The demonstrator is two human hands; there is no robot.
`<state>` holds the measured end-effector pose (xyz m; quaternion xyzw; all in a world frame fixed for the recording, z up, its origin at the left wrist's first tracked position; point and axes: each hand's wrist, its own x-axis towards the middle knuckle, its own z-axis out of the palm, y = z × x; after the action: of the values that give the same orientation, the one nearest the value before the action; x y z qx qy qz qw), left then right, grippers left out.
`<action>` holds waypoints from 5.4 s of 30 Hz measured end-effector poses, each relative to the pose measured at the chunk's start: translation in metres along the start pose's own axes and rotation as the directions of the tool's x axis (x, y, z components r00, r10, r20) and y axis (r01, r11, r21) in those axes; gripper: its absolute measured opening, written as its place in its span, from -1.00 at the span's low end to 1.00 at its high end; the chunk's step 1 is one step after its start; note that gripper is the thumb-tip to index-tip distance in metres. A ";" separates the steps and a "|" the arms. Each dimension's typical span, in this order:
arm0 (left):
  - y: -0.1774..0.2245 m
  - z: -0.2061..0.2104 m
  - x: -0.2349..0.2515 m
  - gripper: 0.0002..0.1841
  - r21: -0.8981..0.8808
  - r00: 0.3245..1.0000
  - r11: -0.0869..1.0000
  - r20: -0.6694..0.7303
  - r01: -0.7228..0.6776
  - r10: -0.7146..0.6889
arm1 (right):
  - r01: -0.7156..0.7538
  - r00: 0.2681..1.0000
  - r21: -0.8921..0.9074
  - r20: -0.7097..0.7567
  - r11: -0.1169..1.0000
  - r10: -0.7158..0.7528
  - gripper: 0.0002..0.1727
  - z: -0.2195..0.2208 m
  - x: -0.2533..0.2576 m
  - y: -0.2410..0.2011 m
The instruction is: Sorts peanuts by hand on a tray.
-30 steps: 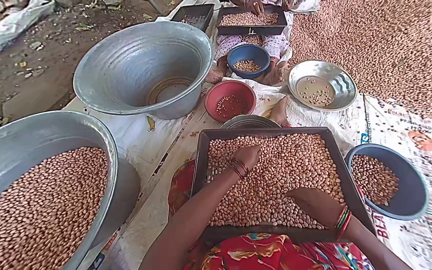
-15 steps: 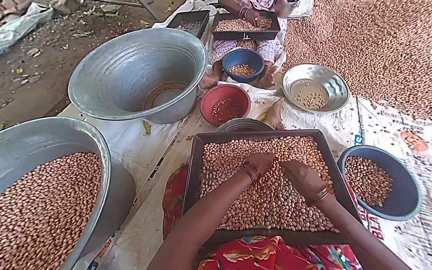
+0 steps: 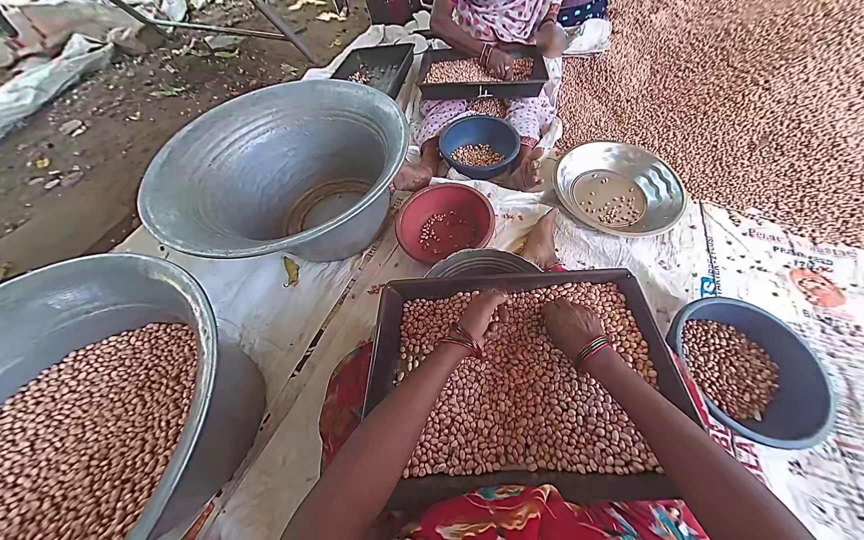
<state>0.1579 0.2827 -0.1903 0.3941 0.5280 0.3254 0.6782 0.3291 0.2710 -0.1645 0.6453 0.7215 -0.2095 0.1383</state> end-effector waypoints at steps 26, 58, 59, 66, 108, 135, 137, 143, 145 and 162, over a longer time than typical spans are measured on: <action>-0.017 -0.088 -0.098 -0.58 -0.412 0.985 0.911 -0.155 0.010 -0.081 | 0.417 0.617 0.206 0.651 0.885 -0.442 -0.64 0.040 -0.109 0.027; 0.005 -0.006 -0.036 -0.56 0.885 0.989 0.455 0.138 -0.095 -0.061 | 0.365 0.874 0.154 -0.397 0.918 -0.281 -0.71 0.050 -0.049 -0.018; 0.006 -0.005 -0.032 -0.56 0.885 0.992 0.458 0.117 -0.083 -0.047 | 0.372 0.862 0.120 -0.413 0.920 -0.295 -0.71 0.051 -0.038 -0.019; 0.013 -0.008 -0.020 -0.57 0.901 0.997 0.428 0.078 -0.067 -0.008 | 0.296 0.921 -0.023 -0.260 0.955 -0.291 -0.67 0.058 -0.014 -0.037; 0.005 -0.019 -0.046 -0.75 -0.254 0.991 0.967 -0.123 0.019 -0.052 | -0.087 0.988 0.442 -0.077 0.893 0.134 -0.42 0.005 0.004 -0.003; -0.030 -0.048 -0.074 -0.80 0.374 0.999 0.927 0.038 -0.021 0.007 | 0.183 0.801 -0.079 0.590 0.980 -0.102 -0.57 0.008 -0.084 0.036; -0.028 -0.053 -0.081 -0.78 0.447 0.999 0.894 0.034 -0.014 -0.001 | 0.245 0.884 0.000 0.411 0.970 -0.223 -0.53 0.002 -0.064 0.028; -0.030 -0.065 -0.109 -0.65 0.737 0.992 0.676 0.080 0.007 -0.097 | 0.531 0.833 0.265 -0.335 0.805 -0.440 -0.65 0.007 -0.053 0.024; -0.033 -0.058 -0.109 -0.58 0.845 0.976 0.533 0.150 -0.044 -0.157 | 0.444 0.883 0.318 -0.316 0.838 -0.348 -0.66 0.004 -0.061 0.024; -0.054 -0.032 -0.108 -0.67 -0.304 0.998 0.950 0.030 0.066 -0.059 | 0.105 0.979 0.193 -0.190 0.976 -0.068 -0.62 0.017 -0.050 0.035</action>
<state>0.1032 0.1702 -0.1927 0.2712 0.4766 0.3773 0.7463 0.3686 0.2217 -0.1605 0.6404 0.7336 -0.2273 -0.0039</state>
